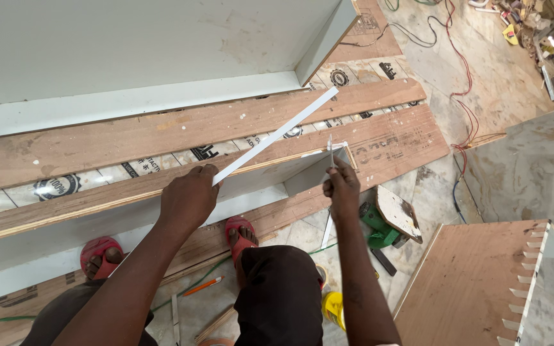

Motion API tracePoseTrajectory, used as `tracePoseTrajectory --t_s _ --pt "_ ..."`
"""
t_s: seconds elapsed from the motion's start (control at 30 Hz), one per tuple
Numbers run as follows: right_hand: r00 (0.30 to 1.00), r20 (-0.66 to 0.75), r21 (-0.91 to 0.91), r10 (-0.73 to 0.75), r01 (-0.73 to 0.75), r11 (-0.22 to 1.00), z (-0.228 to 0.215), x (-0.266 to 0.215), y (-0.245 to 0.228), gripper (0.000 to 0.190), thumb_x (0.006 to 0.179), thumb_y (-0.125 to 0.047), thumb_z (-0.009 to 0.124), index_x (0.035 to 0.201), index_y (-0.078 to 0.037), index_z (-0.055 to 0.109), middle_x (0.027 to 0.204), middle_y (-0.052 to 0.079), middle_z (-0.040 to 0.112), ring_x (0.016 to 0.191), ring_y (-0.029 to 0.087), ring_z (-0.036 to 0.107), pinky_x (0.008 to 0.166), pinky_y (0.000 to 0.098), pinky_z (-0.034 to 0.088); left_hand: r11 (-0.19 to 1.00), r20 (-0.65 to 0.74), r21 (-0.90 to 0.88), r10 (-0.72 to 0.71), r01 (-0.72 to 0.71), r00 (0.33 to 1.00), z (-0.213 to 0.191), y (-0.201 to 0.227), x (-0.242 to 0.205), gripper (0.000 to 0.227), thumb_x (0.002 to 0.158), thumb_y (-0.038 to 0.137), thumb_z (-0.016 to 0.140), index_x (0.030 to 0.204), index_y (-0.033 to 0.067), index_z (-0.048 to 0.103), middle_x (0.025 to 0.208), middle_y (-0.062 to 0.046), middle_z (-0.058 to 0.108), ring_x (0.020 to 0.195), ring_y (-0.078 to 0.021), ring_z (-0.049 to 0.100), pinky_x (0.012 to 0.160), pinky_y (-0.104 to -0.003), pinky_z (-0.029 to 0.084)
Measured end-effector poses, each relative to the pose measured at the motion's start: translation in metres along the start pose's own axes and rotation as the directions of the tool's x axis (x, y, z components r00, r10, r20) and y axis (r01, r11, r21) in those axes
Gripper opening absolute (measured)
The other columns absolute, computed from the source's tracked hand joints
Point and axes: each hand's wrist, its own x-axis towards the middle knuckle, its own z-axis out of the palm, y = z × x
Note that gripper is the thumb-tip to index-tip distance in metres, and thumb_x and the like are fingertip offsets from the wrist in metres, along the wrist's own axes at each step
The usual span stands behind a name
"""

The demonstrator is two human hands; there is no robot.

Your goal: The person uses a circular saw to cut a piece of plywood, then measures and fits a white plastic strip into a white wooden cabinet frame. They apply adhesive to the strip and press it into place along the cabinet edge.

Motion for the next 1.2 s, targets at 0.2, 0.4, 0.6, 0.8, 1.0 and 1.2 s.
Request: tracePoseTrajectory --t_s 0.2,0.4,0.6,0.8,1.0,1.2 --pt "0.993 0.011 -0.165 -0.12 0.12 0.979 0.029 -0.037 0.028 0.044 0.098 -0.006 0.06 0.14 0.0 0.05 0.095 0.007 0.059 0.065 0.013 0.063 0.054 0.0255 0.047 1.0 0.024 -0.001 -0.008 0.008 1.0 0.0 -0.001 -0.002 0.029 0.1 0.031 0.059 0.121 0.0109 0.065 0.112 -0.01 0.071 0.093 -0.0337 0.073 0.081 -0.051 0.057" --pt "0.991 -0.004 -0.307 -0.133 0.125 0.943 0.012 -0.063 -0.001 0.043 0.099 -0.009 0.059 0.14 0.002 0.054 0.091 0.006 0.06 0.062 0.012 0.062 0.05 0.0266 0.047 1.0 -0.021 -0.025 0.019 -0.019 1.0 0.001 -0.005 -0.004 0.03 0.098 0.028 0.06 0.123 0.0113 0.064 0.114 -0.012 0.07 0.092 -0.0356 0.072 0.08 -0.052 0.057" --pt "0.998 0.018 -0.246 -0.058 0.06 0.967 -0.006 -0.002 -0.019 0.045 0.099 -0.008 0.057 0.143 0.002 0.056 0.09 0.006 0.062 0.058 0.009 0.054 0.049 0.0255 0.042 1.0 0.033 -0.021 -0.016 0.016 0.999 -0.009 0.001 -0.004 0.029 0.098 0.028 0.06 0.122 0.0126 0.064 0.115 -0.01 0.07 0.094 -0.0349 0.072 0.081 -0.052 0.057" --pt "0.997 0.059 -0.184 0.042 -0.03 0.982 0.003 -0.011 -0.002 0.042 0.099 -0.005 0.059 0.14 0.003 0.062 0.089 0.009 0.059 0.054 0.009 0.048 0.047 0.0253 0.035 0.999 0.006 -0.036 0.008 -0.007 1.0 -0.003 -0.004 -0.004 0.03 0.098 0.029 0.061 0.122 0.012 0.064 0.115 -0.011 0.071 0.095 -0.0353 0.072 0.081 -0.052 0.056" --pt "0.997 0.056 -0.037 -0.048 0.05 0.998 0.028 -0.012 0.009 0.043 0.101 -0.007 0.055 0.143 0.0 0.051 0.099 0.008 0.062 0.058 0.008 0.054 0.05 0.0236 0.043 0.999 0.018 -0.034 0.001 0.0 1.0 -0.003 -0.003 -0.003 0.029 0.1 0.029 0.059 0.122 0.0109 0.064 0.114 -0.01 0.07 0.093 -0.0338 0.072 0.08 -0.051 0.057" --pt "0.995 0.077 -0.331 -0.057 0.079 0.94 0.048 -0.062 0.01 0.041 0.1 -0.01 0.059 0.139 -0.001 0.054 0.093 0.007 0.055 0.056 0.009 0.054 0.046 0.0269 0.042 1.0 0.035 -0.031 0.001 0.0 0.999 -0.002 -0.006 -0.003 0.03 0.102 0.032 0.056 0.122 0.0112 0.063 0.113 -0.01 0.07 0.094 -0.0325 0.072 0.081 -0.051 0.056"
